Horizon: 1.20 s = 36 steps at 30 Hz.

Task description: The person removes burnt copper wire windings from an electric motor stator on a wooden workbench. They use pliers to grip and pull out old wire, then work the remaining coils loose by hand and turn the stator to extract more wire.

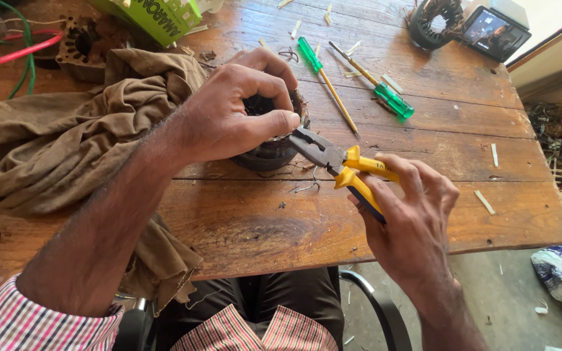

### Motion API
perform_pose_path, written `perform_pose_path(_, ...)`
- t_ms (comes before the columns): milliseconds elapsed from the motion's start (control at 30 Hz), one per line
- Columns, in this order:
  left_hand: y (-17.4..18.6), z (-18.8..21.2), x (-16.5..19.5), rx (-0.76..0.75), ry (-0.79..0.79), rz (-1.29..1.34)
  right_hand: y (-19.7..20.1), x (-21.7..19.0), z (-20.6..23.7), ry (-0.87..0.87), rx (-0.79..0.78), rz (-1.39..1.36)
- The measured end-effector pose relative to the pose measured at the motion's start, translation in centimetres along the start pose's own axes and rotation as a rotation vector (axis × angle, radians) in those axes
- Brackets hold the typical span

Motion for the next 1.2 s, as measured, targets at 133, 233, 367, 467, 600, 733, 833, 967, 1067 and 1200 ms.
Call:
perform_pose_path(133, -0.1, 0.1, 0.0, -0.005, -0.003, -0.021, 0.1, -0.4, 0.0, -0.021, -0.043, 0.031)
perform_pose_path(233, -0.1, 0.1, 0.0, -0.004, -0.019, -0.005, 0.3, -0.6, -0.1, -0.035, -0.043, 0.044)
perform_pose_path(367, 0.0, 0.2, -0.2, 0.006, -0.018, 0.005, 0.9, -0.7, 0.1, -0.059, -0.041, 0.031)
perform_pose_path(467, 0.0, 0.3, -0.5, -0.004, 0.003, 0.005, 1.3, -0.6, 0.3, -0.073, -0.022, 0.032)
perform_pose_path(600, -0.4, 0.2, 0.0, -0.012, -0.019, 0.009, 0.7, -0.6, -0.4, -0.043, -0.015, 0.089)
perform_pose_path(733, -0.5, 0.2, 0.5, -0.003, -0.037, -0.003, 0.0, -1.3, -1.7, 0.014, 0.014, 0.071)
perform_pose_path(833, -0.3, 0.1, 0.8, 0.007, -0.063, -0.032, -0.1, -1.8, -2.3, 0.025, 0.035, 0.036)
perform_pose_path(967, -0.3, 0.0, 0.7, 0.006, -0.073, -0.045, -0.5, -1.9, -2.8, -0.002, 0.031, 0.004)
perform_pose_path(1067, -0.3, 0.0, 0.4, 0.002, -0.067, -0.049, -0.2, -1.8, -2.9, -0.009, 0.087, 0.025)
perform_pose_path(1200, -0.6, 0.1, 0.0, -0.016, -0.018, 0.026, 0.0, -1.5, -2.9, 0.005, 0.111, -0.018)
Point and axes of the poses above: each hand's wrist, its own z-axis away from the middle knuckle, its own y-axis out of the back of the hand, x = y × z, the point moved 10 cm from there along -z, towards the middle knuckle, and after that the axes turned 5 degrees about -y, right-handed, at the moved point
